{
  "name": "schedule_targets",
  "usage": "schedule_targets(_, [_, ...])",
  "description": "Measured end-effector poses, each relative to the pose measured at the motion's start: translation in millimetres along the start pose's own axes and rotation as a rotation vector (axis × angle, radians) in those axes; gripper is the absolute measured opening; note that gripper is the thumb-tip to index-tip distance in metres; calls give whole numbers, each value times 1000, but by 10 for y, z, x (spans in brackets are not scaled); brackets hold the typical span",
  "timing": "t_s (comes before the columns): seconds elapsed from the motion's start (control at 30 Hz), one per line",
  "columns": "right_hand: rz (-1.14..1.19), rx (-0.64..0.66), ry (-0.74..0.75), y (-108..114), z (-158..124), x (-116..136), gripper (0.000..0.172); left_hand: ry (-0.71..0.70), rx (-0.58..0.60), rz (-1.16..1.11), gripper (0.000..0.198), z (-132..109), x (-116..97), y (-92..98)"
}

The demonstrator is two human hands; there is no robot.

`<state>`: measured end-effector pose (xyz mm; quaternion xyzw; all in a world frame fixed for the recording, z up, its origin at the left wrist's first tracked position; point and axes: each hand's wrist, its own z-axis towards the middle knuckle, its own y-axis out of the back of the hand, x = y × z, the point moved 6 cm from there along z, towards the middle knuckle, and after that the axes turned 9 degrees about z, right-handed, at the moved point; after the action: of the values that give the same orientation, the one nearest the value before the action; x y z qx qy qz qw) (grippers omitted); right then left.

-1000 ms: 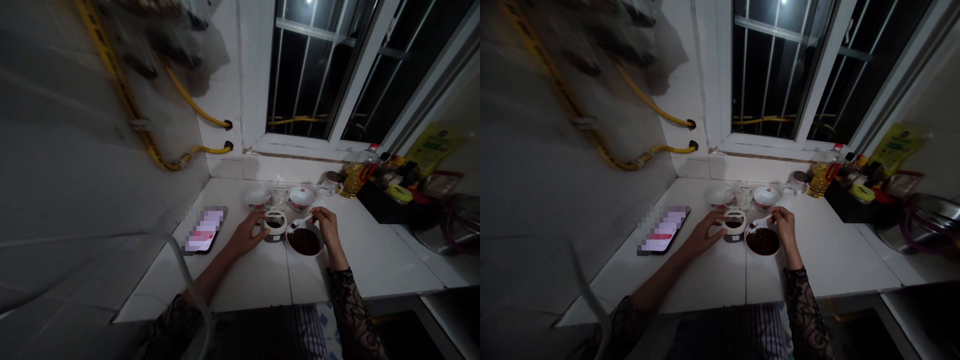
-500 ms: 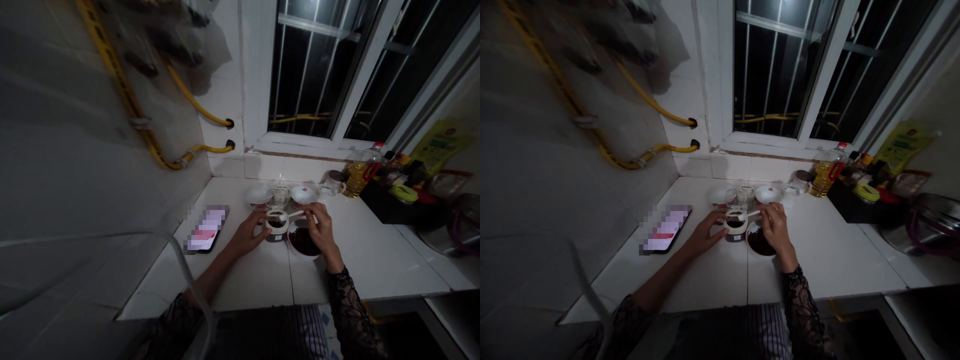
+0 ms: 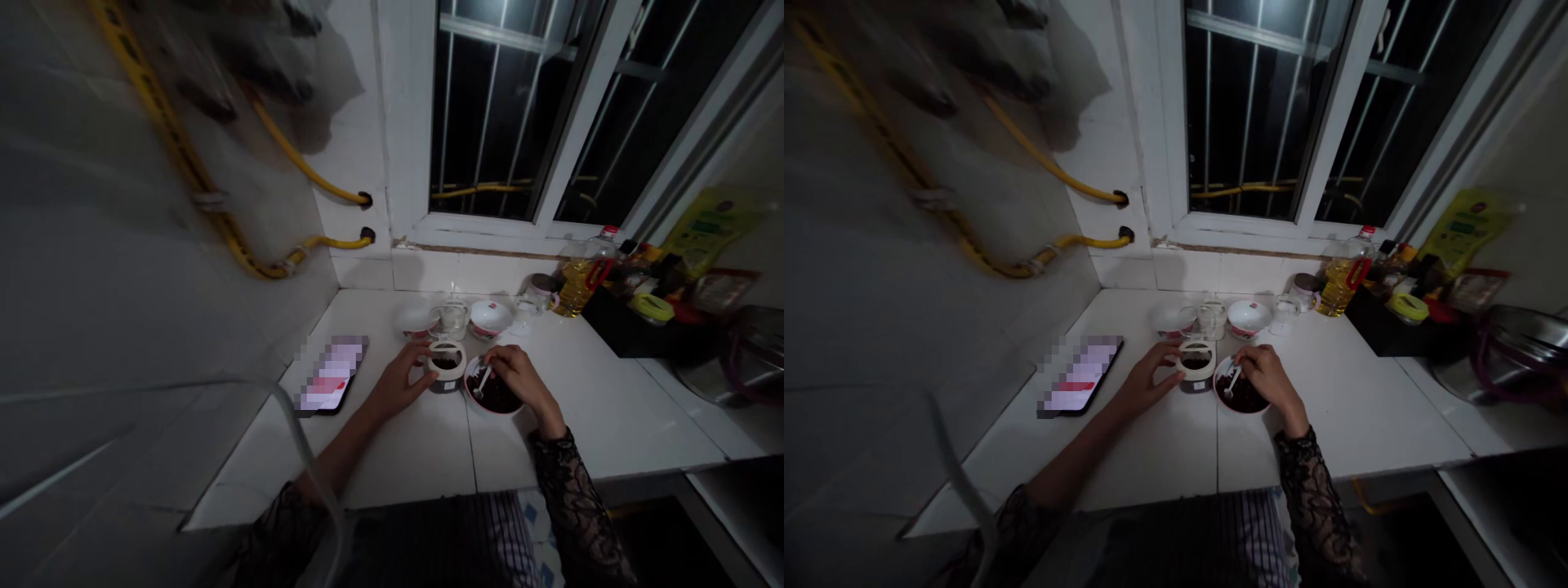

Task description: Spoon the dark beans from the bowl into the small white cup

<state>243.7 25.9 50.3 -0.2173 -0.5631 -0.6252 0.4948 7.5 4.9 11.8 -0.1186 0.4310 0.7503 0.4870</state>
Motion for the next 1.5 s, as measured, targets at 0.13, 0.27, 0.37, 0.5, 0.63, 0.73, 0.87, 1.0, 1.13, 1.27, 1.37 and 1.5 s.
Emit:
schedule_targets(0.13, [194,-61,-152,63,-13,-105,18,1,4,0,27,-7,21,-14])
schedule_targets(0.27, [311,-121,-245,132,-12,-206,19,15,3,1,27,-12,39,-19])
schedule_targets(0.37, [362,-143,-250,159,-2,-231,20,17,6,-3,27,-7,29,-12])
schedule_targets(0.5, [331,-145,-214,182,0,-232,19,23,9,-11,26,0,11,0])
schedule_targets(0.63, [113,-145,-38,183,5,-102,18,12,7,-6,26,-1,14,-3])
schedule_targets(0.73, [24,-33,56,82,6,6,19,8,8,-2,26,-6,22,-9])
schedule_targets(0.87, [128,58,0,18,-10,9,17,15,6,-4,27,-12,22,-8])
schedule_targets(1.0, [237,-29,-137,97,-27,-101,19,19,4,-4,26,-11,24,-10])
schedule_targets(1.13, [326,-138,-196,187,-19,-175,17,7,-8,-8,26,-6,23,-4])
schedule_targets(1.27, [395,-179,-228,222,-5,-217,14,-2,3,-7,25,-3,16,-5])
schedule_targets(1.37, [402,-204,-244,243,-1,-249,14,-2,8,4,26,-4,16,-7])
schedule_targets(1.5, [408,-224,-252,248,6,-291,13,2,4,2,25,-9,20,-11])
